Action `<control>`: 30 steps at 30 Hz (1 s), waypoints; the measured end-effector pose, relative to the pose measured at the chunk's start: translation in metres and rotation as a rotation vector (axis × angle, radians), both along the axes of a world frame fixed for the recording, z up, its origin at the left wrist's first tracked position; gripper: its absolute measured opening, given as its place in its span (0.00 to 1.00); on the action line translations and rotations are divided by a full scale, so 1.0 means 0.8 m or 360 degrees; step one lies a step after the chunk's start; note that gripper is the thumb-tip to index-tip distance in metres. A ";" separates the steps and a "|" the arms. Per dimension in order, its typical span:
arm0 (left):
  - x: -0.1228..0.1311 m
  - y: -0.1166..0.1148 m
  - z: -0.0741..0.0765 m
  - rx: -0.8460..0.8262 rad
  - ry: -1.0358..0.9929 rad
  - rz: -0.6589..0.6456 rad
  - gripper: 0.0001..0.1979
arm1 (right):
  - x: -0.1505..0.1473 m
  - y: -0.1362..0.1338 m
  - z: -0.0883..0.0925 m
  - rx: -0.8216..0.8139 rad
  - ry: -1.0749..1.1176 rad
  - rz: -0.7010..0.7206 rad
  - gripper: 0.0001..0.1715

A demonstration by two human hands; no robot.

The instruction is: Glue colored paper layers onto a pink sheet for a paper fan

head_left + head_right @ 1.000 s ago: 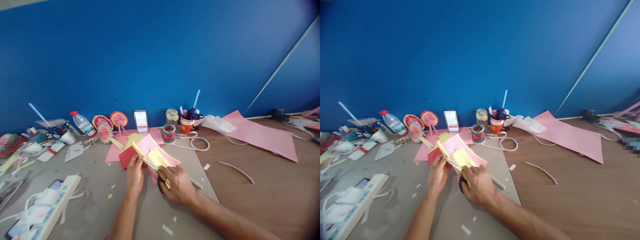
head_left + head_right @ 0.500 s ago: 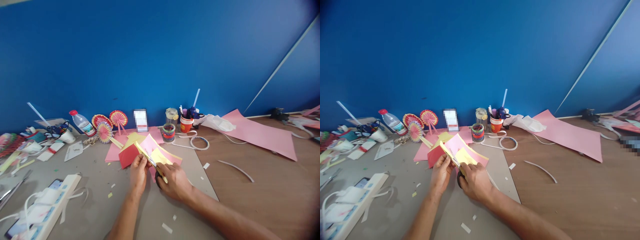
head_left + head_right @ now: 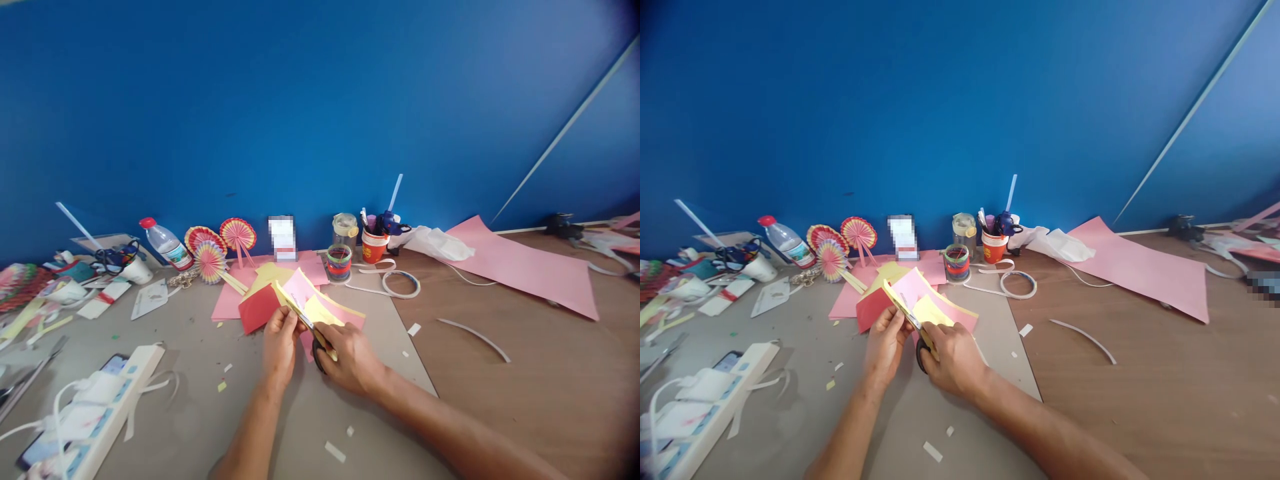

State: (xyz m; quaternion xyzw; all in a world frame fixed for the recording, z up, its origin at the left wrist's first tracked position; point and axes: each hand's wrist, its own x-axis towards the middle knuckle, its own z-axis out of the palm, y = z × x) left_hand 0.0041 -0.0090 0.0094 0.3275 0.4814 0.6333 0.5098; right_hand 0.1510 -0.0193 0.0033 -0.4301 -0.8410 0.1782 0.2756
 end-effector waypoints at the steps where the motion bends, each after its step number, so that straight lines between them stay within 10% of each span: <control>1: 0.000 0.000 -0.001 0.0002 0.0002 0.0001 0.15 | 0.000 0.000 -0.001 -0.0009 0.0014 0.0002 0.05; 30: -0.006 0.003 -0.013 0.0004 0.0177 0.0057 0.15 | -0.004 0.002 -0.021 0.0092 -0.0016 -0.0009 0.10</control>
